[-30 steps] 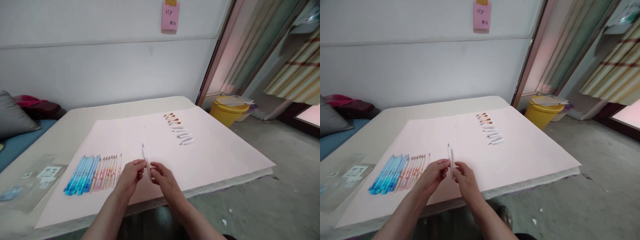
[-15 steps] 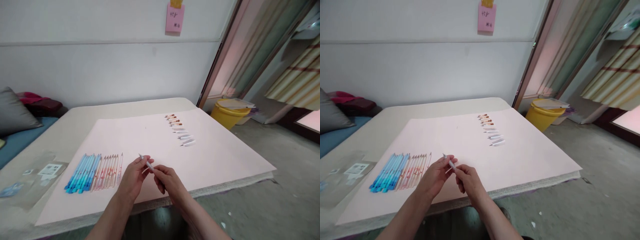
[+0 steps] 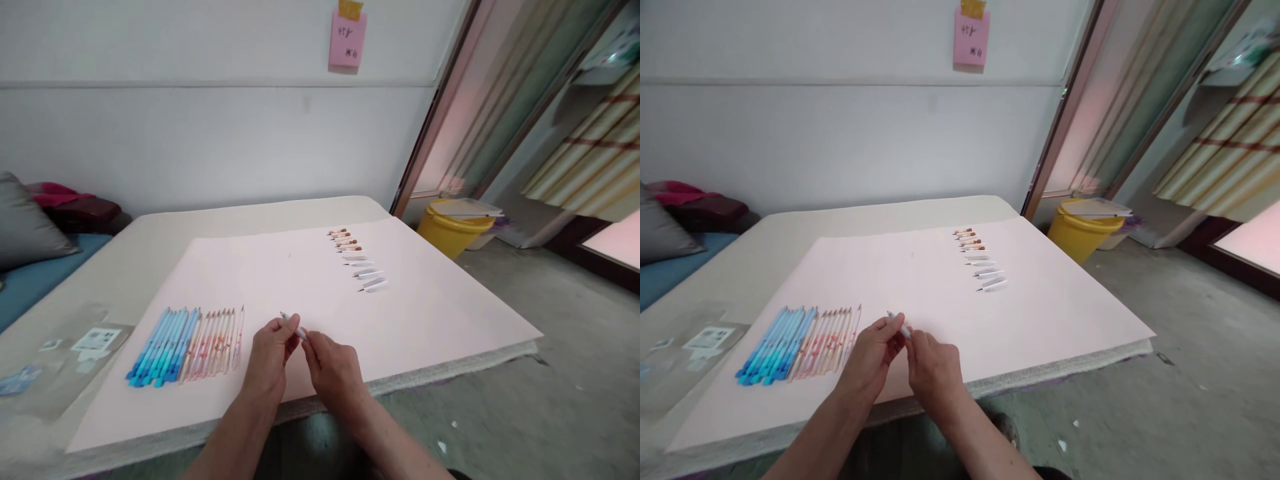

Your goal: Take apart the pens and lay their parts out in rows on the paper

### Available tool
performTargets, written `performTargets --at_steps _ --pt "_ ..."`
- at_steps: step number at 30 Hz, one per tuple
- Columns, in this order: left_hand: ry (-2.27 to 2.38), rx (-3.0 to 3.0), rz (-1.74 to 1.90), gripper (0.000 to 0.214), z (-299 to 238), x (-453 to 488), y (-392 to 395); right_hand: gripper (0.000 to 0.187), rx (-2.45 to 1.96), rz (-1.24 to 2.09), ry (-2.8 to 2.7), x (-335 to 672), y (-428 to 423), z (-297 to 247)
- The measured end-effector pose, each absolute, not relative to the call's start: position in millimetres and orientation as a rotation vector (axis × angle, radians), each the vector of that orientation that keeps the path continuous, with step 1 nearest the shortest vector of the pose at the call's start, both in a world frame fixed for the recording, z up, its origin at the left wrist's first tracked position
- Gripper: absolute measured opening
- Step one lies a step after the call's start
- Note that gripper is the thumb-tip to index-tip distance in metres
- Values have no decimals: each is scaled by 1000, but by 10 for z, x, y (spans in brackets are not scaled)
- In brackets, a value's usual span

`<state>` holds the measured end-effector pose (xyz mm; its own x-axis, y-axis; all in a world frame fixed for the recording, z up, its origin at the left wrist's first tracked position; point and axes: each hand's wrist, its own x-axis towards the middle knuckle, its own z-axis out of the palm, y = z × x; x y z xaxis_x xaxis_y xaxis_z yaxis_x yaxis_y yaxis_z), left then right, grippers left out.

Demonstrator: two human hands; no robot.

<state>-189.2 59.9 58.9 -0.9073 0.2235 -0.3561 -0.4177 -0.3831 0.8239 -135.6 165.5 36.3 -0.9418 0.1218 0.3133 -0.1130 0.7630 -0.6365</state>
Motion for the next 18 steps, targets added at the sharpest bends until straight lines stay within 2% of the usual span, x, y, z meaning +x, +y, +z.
performTargets --at_steps 2,3,5,8,10,12,15,18 --pt "1457 -249 2277 20 593 -1883 592 27 -51 985 -2621 -1350 1665 351" --pt "1438 -240 2270 20 598 -1884 584 27 -93 1091 -2614 -1353 1679 360" --pt "1392 -222 2293 22 608 -1895 563 33 -199 1525 -2564 -1365 1718 399" --pt "1353 -218 2350 21 613 -1917 542 41 -319 2383 -2302 -1389 1774 459" --pt "1355 -230 2364 19 607 -1925 545 36 -370 2613 -2171 -1402 1791 481" --pt "1376 -242 2374 17 599 -1928 557 27 -386 2429 -2231 -1411 1793 488" --pt "1388 -261 2369 16 596 -1929 570 23 -330 1925 -2376 -1408 1794 485" --pt "1270 -248 2350 17 612 -1932 566 22 -297 1773 -2402 -1396 1815 473"
